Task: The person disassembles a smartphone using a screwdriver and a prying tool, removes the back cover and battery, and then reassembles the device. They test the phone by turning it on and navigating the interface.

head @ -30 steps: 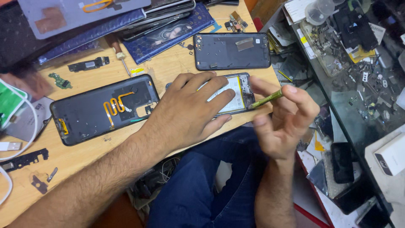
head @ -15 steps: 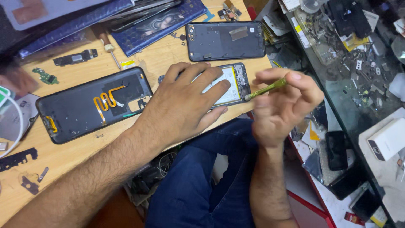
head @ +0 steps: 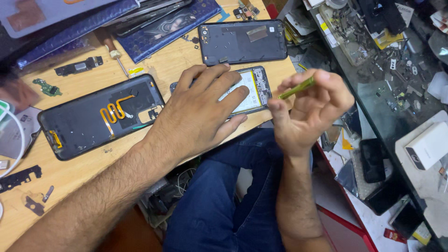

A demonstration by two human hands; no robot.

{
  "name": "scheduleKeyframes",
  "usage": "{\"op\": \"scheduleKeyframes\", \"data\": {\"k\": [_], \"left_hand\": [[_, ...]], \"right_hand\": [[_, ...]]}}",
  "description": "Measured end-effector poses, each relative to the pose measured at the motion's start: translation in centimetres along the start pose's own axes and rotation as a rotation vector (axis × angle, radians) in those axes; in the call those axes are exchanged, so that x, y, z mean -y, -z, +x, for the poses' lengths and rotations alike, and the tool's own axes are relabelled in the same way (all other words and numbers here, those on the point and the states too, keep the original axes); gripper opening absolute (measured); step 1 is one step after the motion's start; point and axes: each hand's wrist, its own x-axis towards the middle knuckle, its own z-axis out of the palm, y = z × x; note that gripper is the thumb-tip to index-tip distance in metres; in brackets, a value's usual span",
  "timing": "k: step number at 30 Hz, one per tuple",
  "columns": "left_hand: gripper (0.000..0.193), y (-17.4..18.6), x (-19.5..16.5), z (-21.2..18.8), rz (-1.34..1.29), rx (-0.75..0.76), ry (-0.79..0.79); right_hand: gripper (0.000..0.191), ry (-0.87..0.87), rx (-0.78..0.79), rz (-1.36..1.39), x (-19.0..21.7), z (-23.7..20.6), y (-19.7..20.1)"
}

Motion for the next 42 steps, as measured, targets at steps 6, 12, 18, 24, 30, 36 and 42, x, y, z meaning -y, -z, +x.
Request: {"op": "scheduleKeyframes", "data": {"k": [6,12,18,24,30,36,42], "left_hand": [[0.042,0.2,-0.1,0.1,0.001,-0.01,-0.027],[0.04,0.4,-0.1,0.1,-0.022,-0.01,-0.034],[0.036,0.9,-0.4,0.4,-0.061,-0.061,-0.036],[0.028,1.0,-0.6,0.4,-0.095,-0.072,-0.043],[0.017,1.0,-0.8,0.9,-0.1,-0.058,-0.108],[0.011,1.0,-1.0,4.5,0.057,0.098,-0.182],[0.011,1.1,-3.1,8.1,0.288,0.314,-0.257]], "right_hand": [[0.041,-0.047,-0.004,0.012,0.4,0.2,-0.2],[0.046,-0.05,0.116,0.087,0.8,0.5,0.8],[0.064,-0.091,-0.068,0.042,0.2,0.4,1.2],[0.067,-0.115,-0.196,0.144,-0.4,-0.9,0.4],[0.069,-0.104,-0.324,0.108,-2.6,-0.4,0.9],[0.067,-0.119,-0.477,0.36,-3.0,0.4,1.4],[0.072,-0.155,-0.62,0.414,-3.5,0.8,3.7]]}}
